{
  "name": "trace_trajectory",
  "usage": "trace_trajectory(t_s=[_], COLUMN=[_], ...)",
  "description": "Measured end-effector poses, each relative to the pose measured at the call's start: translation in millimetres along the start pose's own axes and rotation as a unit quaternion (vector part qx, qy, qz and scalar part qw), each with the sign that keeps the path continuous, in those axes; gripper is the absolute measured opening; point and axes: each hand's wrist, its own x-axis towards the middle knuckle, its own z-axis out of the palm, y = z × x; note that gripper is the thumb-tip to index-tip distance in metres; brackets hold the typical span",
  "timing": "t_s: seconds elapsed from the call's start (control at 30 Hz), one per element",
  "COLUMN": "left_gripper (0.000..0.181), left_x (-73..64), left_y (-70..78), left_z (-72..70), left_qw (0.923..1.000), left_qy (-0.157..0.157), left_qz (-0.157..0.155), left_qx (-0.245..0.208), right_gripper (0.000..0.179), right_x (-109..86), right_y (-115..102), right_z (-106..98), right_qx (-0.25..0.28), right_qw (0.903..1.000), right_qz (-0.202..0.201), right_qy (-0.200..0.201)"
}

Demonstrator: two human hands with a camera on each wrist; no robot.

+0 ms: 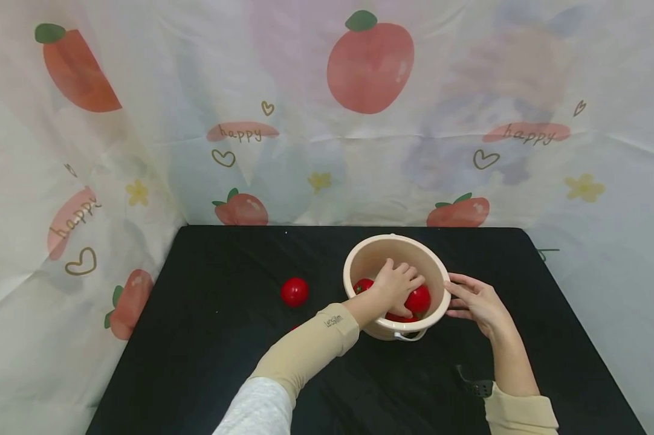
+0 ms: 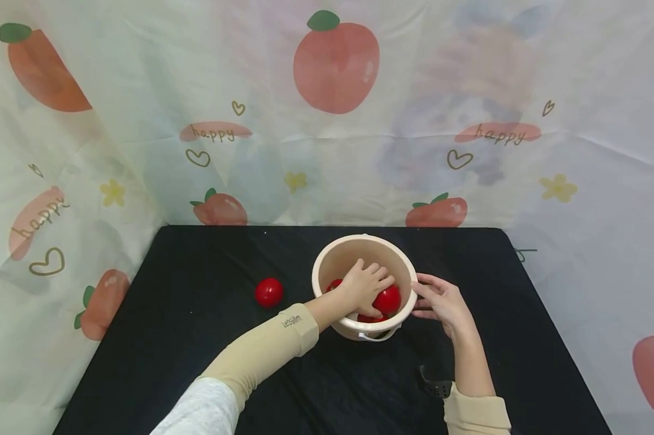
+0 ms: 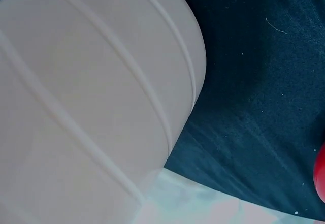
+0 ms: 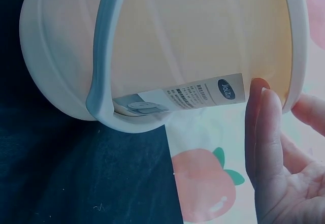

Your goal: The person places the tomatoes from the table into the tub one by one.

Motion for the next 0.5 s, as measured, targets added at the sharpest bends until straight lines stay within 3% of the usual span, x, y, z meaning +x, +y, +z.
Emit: trace_trajectory(t_s=[0.33, 0.5], left_gripper=[0.081, 0.083], left_x=[-3.4, -10.4], left_y=[-0.5, -6.3], left_z=[-1.3, -3.8], left_qw=[1.0000, 0.9992], left_qy=[-0.007, 0.024], left_qz=[-0.004, -0.010], left_qx=[0.000, -0.029], right_gripper=[0.066, 0.067], right_x=[0.1, 0.2], right_y=[-1, 0], right_z=[1, 1], right_qx=[0.001, 0.000], right_qw=[1.0000, 1.0000], right_qz=[0.007, 0.007], right_qy=[-0.001, -0.001])
